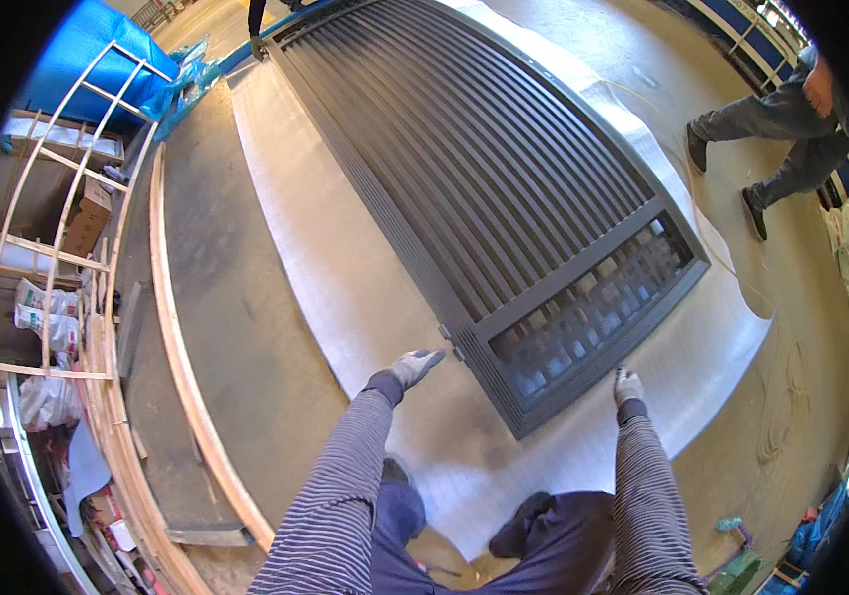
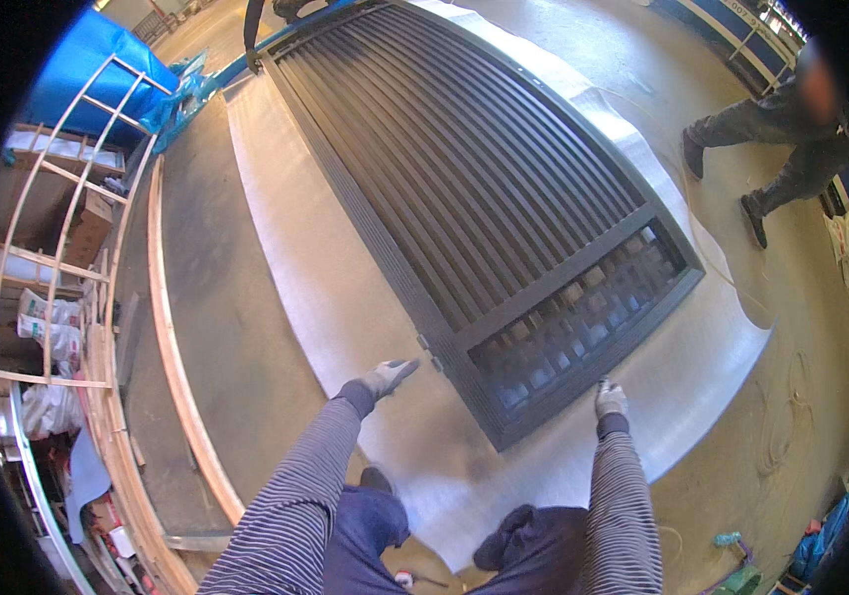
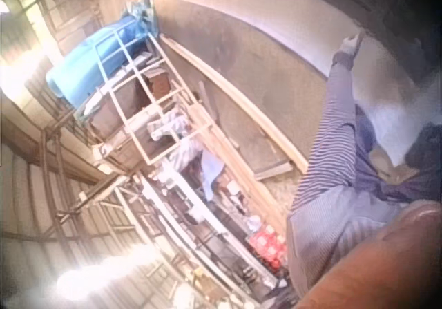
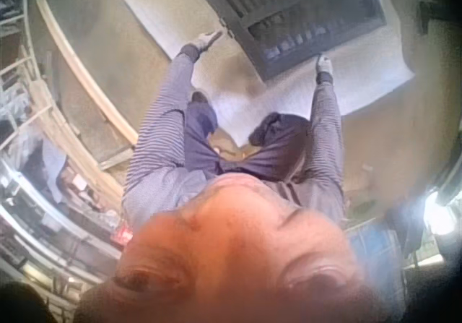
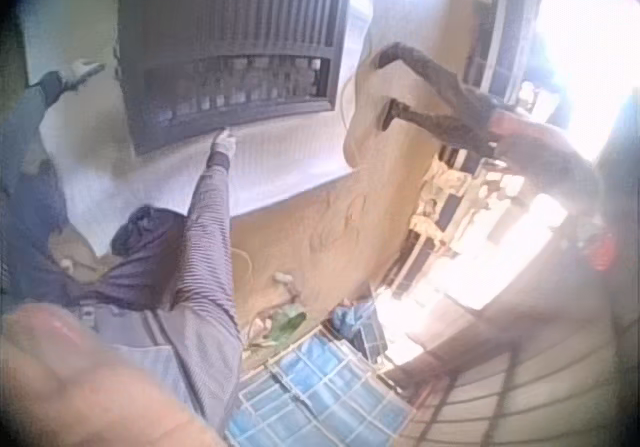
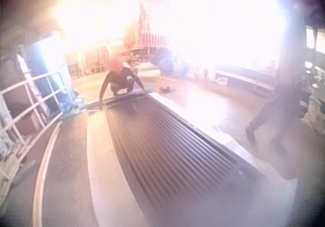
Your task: The person wraps a metal grate with blue bubble wrap and white paper. They smooth the paper, place bubble wrap over the grate, and fold the paper over the edges to secure it.
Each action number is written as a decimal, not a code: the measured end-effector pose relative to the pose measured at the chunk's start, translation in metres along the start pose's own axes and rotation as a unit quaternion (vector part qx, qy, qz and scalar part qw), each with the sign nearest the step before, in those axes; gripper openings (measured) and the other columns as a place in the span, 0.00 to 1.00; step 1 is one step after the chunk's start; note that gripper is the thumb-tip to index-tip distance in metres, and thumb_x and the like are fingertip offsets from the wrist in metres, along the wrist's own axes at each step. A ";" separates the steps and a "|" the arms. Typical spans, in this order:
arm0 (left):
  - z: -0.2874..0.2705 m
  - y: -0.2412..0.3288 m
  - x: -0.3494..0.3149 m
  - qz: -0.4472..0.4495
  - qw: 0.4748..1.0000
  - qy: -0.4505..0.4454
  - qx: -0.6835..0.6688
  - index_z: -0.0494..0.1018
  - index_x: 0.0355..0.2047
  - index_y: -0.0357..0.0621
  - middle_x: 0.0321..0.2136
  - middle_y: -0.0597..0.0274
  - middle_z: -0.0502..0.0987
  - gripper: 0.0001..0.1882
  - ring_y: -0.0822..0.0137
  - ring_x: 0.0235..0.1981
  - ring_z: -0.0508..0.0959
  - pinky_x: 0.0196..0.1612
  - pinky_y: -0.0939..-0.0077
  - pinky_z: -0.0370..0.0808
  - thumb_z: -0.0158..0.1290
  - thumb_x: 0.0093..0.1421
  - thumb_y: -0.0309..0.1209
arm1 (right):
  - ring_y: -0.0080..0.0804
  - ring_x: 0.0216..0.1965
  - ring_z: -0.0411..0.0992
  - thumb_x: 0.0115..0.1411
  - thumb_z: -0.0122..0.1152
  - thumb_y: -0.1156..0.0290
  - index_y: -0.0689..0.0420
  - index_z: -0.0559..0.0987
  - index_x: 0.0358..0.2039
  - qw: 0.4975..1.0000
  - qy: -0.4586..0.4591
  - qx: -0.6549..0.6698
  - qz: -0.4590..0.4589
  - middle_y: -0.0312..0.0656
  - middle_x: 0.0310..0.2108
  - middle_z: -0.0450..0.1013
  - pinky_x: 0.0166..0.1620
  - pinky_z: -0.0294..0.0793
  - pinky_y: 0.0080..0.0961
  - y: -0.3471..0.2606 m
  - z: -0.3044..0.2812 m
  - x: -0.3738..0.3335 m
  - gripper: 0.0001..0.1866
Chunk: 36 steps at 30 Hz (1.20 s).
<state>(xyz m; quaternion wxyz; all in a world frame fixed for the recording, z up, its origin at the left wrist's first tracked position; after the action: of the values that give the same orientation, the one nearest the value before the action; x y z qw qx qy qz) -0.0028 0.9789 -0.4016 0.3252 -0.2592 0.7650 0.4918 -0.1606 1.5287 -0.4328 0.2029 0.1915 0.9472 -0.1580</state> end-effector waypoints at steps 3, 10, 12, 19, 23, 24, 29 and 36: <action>-0.029 -0.021 -0.131 0.049 0.972 0.151 0.174 0.73 0.59 0.44 0.55 0.41 0.76 0.35 0.44 0.56 0.77 0.54 0.56 0.76 0.49 0.65 0.60 | 0.69 0.43 0.76 0.67 0.53 0.45 0.67 0.79 0.39 0.980 0.036 0.089 -0.176 0.70 0.38 0.76 0.46 0.76 0.55 -0.014 -0.021 -0.123 0.31; -0.027 -0.089 -0.463 -0.142 0.969 0.113 0.170 0.80 0.48 0.41 0.49 0.39 0.79 0.34 0.43 0.52 0.79 0.54 0.56 0.75 0.50 0.63 0.61 | 0.60 0.56 0.73 0.66 0.51 0.40 0.55 0.76 0.58 0.957 -0.275 -0.072 -0.050 0.62 0.54 0.74 0.62 0.70 0.46 0.050 -0.099 -0.384 0.33; -0.008 -0.096 -0.547 -0.120 0.975 0.131 0.133 0.79 0.51 0.44 0.45 0.46 0.83 0.34 0.47 0.46 0.82 0.50 0.57 0.77 0.51 0.63 0.61 | 0.56 0.55 0.74 0.65 0.53 0.41 0.52 0.79 0.56 0.965 -0.257 -0.018 -0.053 0.57 0.51 0.78 0.60 0.72 0.45 0.077 -0.151 -0.431 0.31; 0.088 -0.098 -0.712 -0.390 0.892 0.121 -0.195 0.77 0.38 0.52 0.26 0.66 0.75 0.23 0.67 0.25 0.73 0.29 0.66 0.72 0.54 0.62 0.59 | 0.58 0.52 0.76 0.66 0.51 0.44 0.56 0.81 0.48 0.955 -0.278 0.099 -0.013 0.58 0.47 0.78 0.55 0.73 0.46 0.201 -0.243 -0.424 0.28; 0.116 -0.070 -0.691 -0.311 0.918 0.130 -0.210 0.78 0.34 0.47 0.20 0.64 0.73 0.26 0.65 0.21 0.73 0.27 0.65 0.71 0.54 0.61 0.59 | 0.43 0.26 0.73 0.65 0.52 0.42 0.56 0.79 0.32 0.955 -0.228 0.190 -0.013 0.47 0.26 0.76 0.31 0.70 0.41 0.246 -0.280 -0.358 0.26; 0.119 -0.061 -0.676 -0.297 0.926 0.140 -0.186 0.79 0.30 0.42 0.18 0.60 0.74 0.30 0.62 0.21 0.74 0.26 0.62 0.72 0.53 0.61 0.60 | 0.34 0.16 0.67 0.63 0.51 0.39 0.52 0.77 0.29 0.943 -0.215 0.243 0.081 0.40 0.19 0.72 0.20 0.64 0.36 0.253 -0.294 -0.342 0.27; 0.101 0.003 -0.595 -0.102 0.984 0.145 -0.015 0.81 0.42 0.43 0.32 0.56 0.81 0.28 0.62 0.33 0.78 0.37 0.66 0.74 0.52 0.64 0.57 | 0.30 0.16 0.67 0.65 0.53 0.43 0.49 0.76 0.32 0.899 -0.187 0.394 0.046 0.38 0.20 0.73 0.19 0.63 0.34 0.236 -0.344 -0.337 0.21; 0.069 0.087 -0.487 -0.091 0.985 0.039 -0.142 0.78 0.44 0.52 0.32 0.68 0.77 0.21 0.72 0.25 0.73 0.24 0.71 0.68 0.58 0.63 0.54 | 0.28 0.23 0.71 0.64 0.56 0.42 0.50 0.78 0.40 0.877 -0.147 0.435 0.143 0.36 0.26 0.76 0.24 0.67 0.32 0.245 -0.311 -0.435 0.23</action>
<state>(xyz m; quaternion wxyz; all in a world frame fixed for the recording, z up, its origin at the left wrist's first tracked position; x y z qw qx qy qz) 0.2704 1.1132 -0.0055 0.2981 -0.3901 0.6726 0.5537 0.2105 1.7313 -0.0239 0.2561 0.3686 0.7044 -0.5498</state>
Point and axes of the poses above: each hand's wrist, its own x-axis towards the middle knuckle, its own z-axis out of the palm, y = z × x, the point moved 3 cm from there along x, towards the middle knuckle
